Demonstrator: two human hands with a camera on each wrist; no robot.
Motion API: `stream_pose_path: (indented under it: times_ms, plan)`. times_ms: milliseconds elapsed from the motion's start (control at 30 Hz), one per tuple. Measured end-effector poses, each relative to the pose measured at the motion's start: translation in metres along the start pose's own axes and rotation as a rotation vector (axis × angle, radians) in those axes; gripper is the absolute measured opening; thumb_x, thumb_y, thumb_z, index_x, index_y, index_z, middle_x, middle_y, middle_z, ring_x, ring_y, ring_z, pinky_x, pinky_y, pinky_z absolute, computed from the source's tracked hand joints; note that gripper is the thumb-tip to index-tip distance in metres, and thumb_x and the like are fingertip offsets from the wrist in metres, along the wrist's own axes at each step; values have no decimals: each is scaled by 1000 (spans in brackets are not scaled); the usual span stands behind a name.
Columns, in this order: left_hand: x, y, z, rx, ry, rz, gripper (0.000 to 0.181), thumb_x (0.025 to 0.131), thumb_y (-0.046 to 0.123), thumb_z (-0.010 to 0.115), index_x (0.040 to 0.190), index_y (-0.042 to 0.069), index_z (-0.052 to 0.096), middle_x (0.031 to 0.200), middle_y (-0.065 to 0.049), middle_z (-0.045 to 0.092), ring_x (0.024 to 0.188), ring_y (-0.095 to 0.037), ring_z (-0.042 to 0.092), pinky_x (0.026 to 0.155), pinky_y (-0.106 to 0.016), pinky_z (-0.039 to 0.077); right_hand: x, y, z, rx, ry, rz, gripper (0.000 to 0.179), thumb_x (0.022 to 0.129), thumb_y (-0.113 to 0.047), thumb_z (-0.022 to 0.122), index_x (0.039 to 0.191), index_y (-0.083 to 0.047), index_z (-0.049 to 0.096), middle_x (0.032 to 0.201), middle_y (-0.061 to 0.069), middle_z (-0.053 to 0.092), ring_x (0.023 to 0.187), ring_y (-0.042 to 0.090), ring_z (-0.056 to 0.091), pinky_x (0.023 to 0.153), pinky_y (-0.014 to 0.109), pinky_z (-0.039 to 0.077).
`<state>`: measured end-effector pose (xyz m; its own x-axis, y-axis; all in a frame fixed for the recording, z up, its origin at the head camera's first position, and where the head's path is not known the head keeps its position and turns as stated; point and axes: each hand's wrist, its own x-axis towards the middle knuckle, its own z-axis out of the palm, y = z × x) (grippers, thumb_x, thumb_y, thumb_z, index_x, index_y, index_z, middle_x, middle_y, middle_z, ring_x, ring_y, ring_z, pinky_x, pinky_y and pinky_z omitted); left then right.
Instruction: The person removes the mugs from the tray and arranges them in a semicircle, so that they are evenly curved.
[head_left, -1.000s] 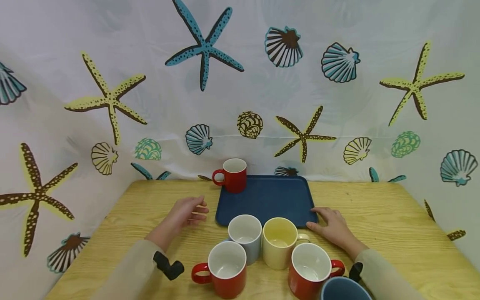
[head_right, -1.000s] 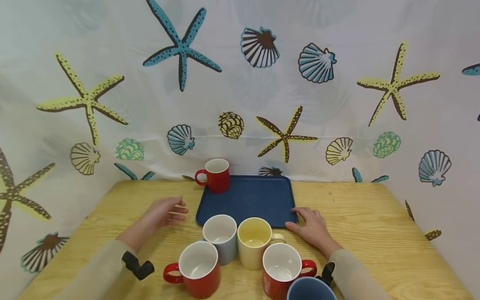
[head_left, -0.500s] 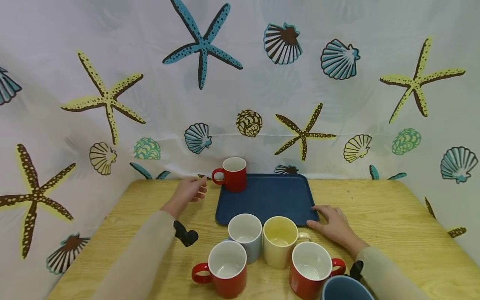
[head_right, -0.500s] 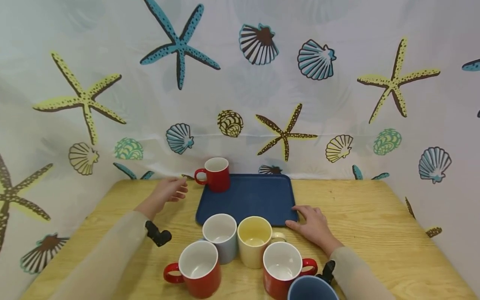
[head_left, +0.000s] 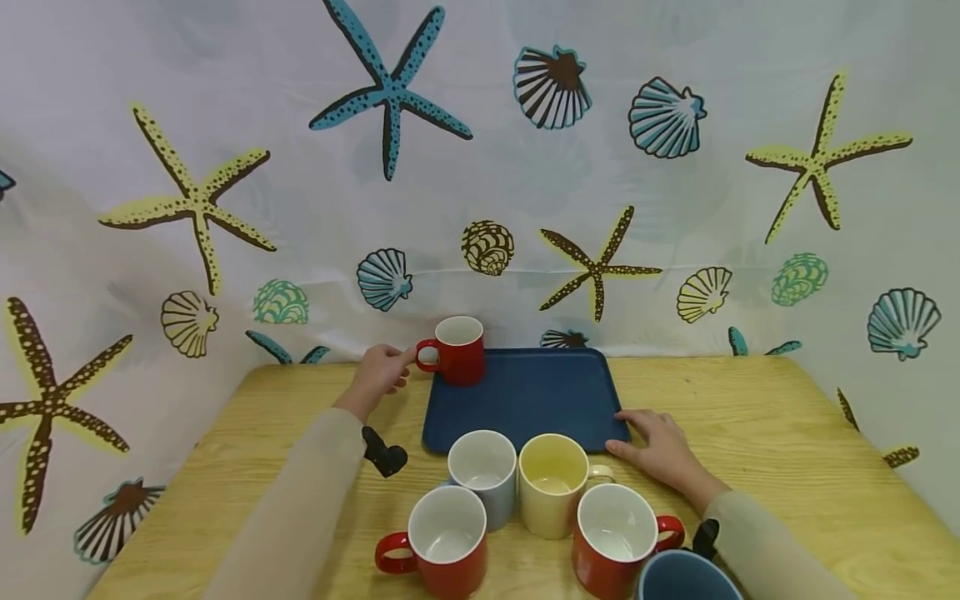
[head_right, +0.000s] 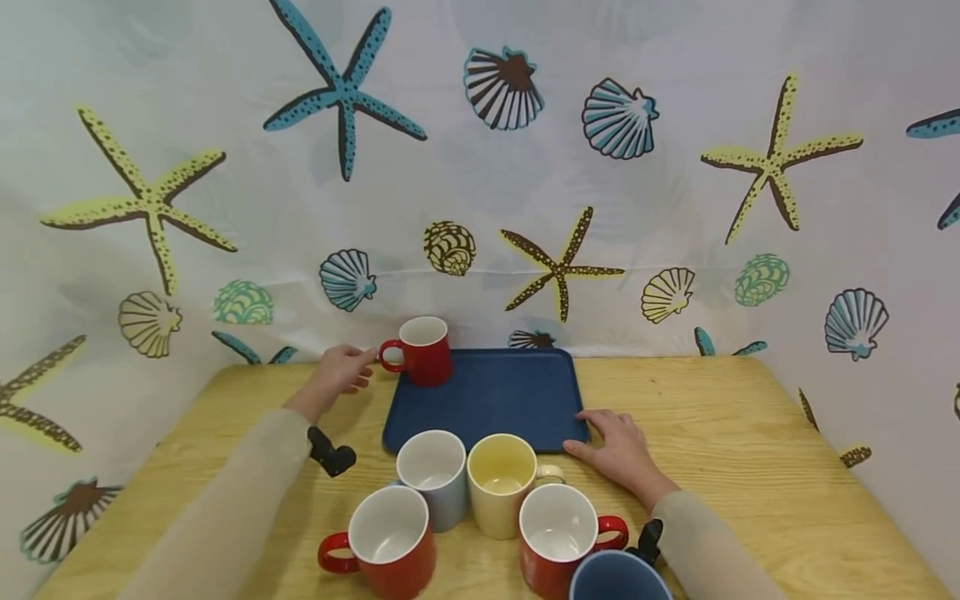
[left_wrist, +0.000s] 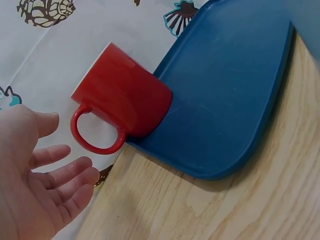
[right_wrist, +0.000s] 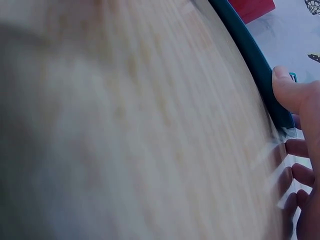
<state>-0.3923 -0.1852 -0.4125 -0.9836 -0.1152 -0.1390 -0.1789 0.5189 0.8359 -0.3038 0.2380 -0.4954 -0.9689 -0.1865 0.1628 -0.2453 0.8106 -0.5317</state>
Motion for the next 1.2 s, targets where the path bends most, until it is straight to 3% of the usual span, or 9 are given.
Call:
stream_pose_path:
  times_ms: [200, 333, 500, 700, 833, 1033, 1200]
  plan:
    - [3, -3, -4, -77, -55, -16, 56, 96, 41, 48, 127, -5, 43, 120, -26, 53, 101, -35, 57, 87, -40, 48, 0, -2, 3, -1, -3, 9, 66, 81, -56, 62, 129, -12, 54, 132, 16, 50, 115, 35, 38, 95, 58, 27]
    - [7, -3, 1, -150, -83, -43, 60, 96, 42, 46, 133, -4, 36, 124, -27, 50, 106, -38, 55, 90, -42, 46, 1, -1, 1, 0, -4, 6, 67, 81, -57, 61, 129, -12, 53, 132, 16, 49, 116, 35, 38, 96, 58, 27]
    - [13, -7, 9, -176, -101, -70, 63, 96, 45, 45, 137, -1, 33, 123, -26, 49, 105, -37, 54, 91, -42, 45, 1, -2, 2, 8, -14, 13, 67, 81, -56, 62, 130, -11, 53, 133, 16, 49, 118, 36, 37, 97, 58, 25]
    - [16, -3, 20, -190, -102, -54, 60, 97, 45, 42, 139, 3, 33, 117, -25, 50, 97, -36, 54, 89, -44, 46, 0, -2, 0, -1, -20, 26, 66, 82, -56, 61, 131, -12, 52, 134, 15, 48, 118, 35, 37, 97, 58, 26]
    - [20, -5, 27, -188, -66, -47, 53, 97, 45, 41, 133, 6, 37, 103, -23, 51, 81, -31, 54, 81, -42, 49, 0, -2, 0, 8, -18, 19, 65, 82, -55, 62, 130, -13, 53, 133, 15, 48, 117, 36, 37, 96, 59, 25]
    - [28, -13, 37, -284, -32, -80, 47, 97, 44, 41, 128, 8, 36, 92, -20, 51, 60, -22, 51, 56, -30, 47, -1, -2, 0, 6, -21, 16, 63, 82, -54, 63, 129, -13, 54, 132, 15, 49, 114, 34, 38, 95, 57, 28]
    - [32, -12, 41, -283, 13, -72, 44, 97, 44, 43, 122, 7, 39, 91, -19, 53, 55, -18, 53, 51, -28, 48, 1, 0, -2, -1, -6, 12, 63, 82, -54, 62, 129, -14, 54, 132, 15, 49, 114, 35, 38, 95, 58, 27]
